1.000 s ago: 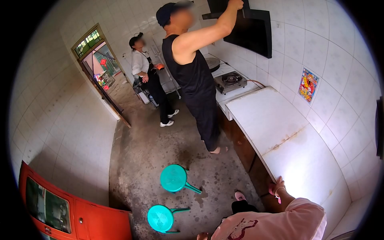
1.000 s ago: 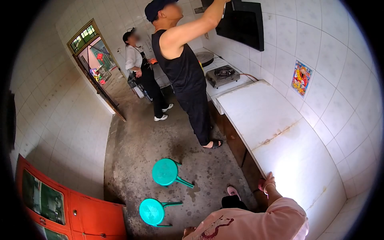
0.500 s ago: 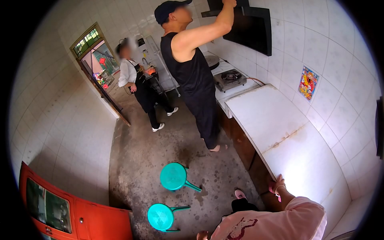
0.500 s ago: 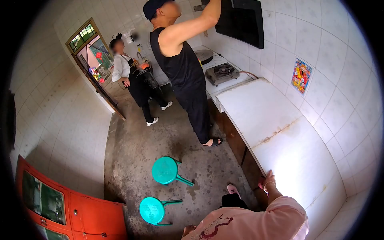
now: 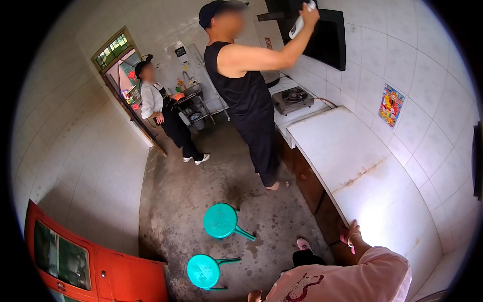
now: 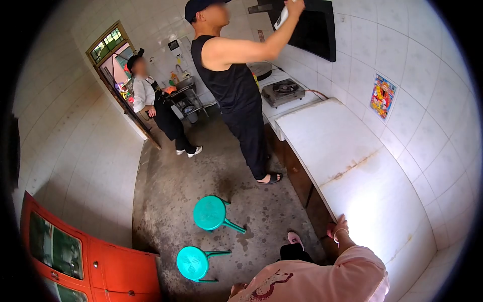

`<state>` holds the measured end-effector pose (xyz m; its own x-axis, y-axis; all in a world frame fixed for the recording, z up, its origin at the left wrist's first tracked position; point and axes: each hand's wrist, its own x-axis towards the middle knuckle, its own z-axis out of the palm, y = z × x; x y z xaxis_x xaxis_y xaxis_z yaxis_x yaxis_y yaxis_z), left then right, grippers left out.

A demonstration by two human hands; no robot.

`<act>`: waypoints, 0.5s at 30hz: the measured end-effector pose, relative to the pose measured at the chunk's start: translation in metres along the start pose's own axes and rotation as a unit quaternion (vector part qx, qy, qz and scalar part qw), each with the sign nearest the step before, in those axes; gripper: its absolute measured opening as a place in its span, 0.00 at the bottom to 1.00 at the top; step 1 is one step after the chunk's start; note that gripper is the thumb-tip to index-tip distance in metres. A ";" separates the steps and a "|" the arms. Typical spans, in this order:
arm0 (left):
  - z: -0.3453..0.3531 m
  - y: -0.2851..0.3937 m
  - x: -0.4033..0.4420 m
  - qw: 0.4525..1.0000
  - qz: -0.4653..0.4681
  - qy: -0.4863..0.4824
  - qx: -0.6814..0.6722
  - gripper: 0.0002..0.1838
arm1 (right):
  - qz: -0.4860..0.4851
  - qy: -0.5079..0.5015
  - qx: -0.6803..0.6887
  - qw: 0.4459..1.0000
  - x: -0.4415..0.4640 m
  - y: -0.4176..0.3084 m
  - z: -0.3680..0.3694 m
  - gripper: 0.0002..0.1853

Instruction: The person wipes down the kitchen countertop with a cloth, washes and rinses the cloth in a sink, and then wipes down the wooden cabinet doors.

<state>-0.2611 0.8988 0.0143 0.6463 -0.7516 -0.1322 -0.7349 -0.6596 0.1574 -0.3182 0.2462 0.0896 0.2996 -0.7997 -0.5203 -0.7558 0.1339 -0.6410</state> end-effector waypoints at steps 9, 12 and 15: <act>-0.010 0.014 0.013 0.959 -0.106 -0.234 -0.117 0.20 | -0.037 0.020 -0.169 0.985 -0.019 -0.016 -0.004 0.57; -0.007 0.020 0.013 0.941 -0.172 -0.221 -0.190 0.21 | 0.095 -0.055 0.109 0.988 -0.049 -0.053 -0.031 0.58; -0.021 0.040 0.019 0.842 -0.365 -0.247 -0.312 0.22 | 0.143 -0.078 0.211 0.964 -0.048 -0.050 -0.025 0.55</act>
<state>-0.2732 0.8583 0.0390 0.6018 -0.1594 -0.7826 0.1713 -0.9313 0.3214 -0.3092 0.2628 0.1611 0.2222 -0.6013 -0.7675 -0.5256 0.5891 -0.6137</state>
